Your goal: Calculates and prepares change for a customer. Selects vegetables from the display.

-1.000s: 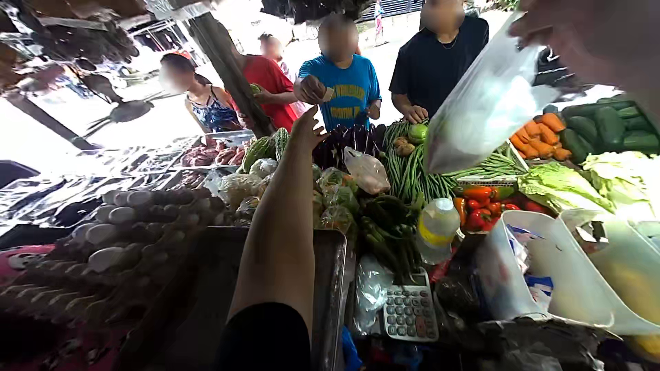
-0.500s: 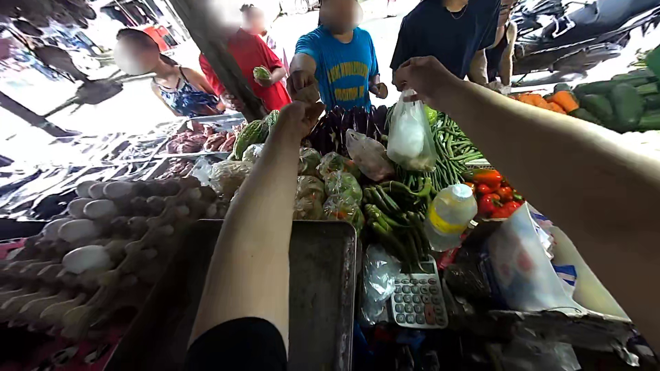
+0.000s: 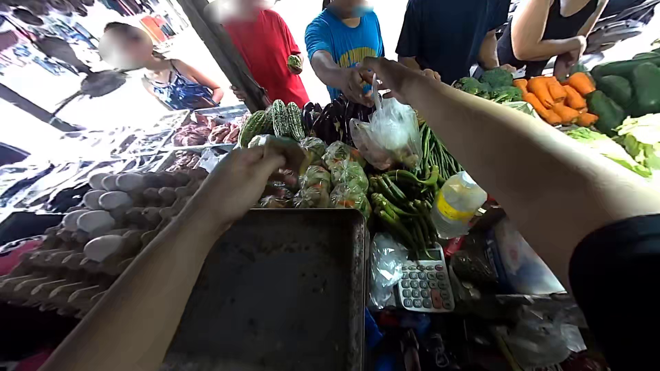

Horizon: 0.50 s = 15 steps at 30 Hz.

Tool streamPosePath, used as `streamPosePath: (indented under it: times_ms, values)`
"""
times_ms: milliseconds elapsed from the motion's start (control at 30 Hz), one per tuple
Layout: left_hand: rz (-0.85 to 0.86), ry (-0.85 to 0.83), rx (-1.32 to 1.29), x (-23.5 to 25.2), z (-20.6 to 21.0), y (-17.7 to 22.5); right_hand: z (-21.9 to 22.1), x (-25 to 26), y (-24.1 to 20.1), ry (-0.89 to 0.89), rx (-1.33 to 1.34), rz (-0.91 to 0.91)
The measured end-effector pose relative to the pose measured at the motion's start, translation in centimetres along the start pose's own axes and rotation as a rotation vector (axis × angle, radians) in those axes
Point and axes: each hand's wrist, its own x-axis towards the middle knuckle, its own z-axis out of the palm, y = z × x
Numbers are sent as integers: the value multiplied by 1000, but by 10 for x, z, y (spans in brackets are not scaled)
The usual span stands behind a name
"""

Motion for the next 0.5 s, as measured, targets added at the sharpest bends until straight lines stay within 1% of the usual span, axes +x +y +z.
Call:
streamPosePath:
  times_ms: [67, 133, 233, 300, 367, 433, 467, 500]
  values:
    - [56, -10, 8, -25, -6, -8, 6, -3, -2, -24, 4, 37]
    - [113, -11, 4, -44, -11, -16, 9, -7, 0, -32, 36, 36]
    - [165, -6, -19, -62, -15, -26, 4, -5, 11, -25, 76, -55]
    - [167, 17, -17, -69, -14, -29, 0, -8, 14, 37, 99, -30]
    - [179, 52, 29, -74, -10, -29, -2, -23, 9, 114, 71, -24]
    - [216, 86, 96, -78, -1, -24, -3, -45, 1, 145, -18, -127]
    - [251, 99, 132, -80, 5, -20, -2, -54, 1, 136, -35, -207]
    - [298, 96, 152, -82, 12, -14, -1, -70, 0, 82, -37, -269]
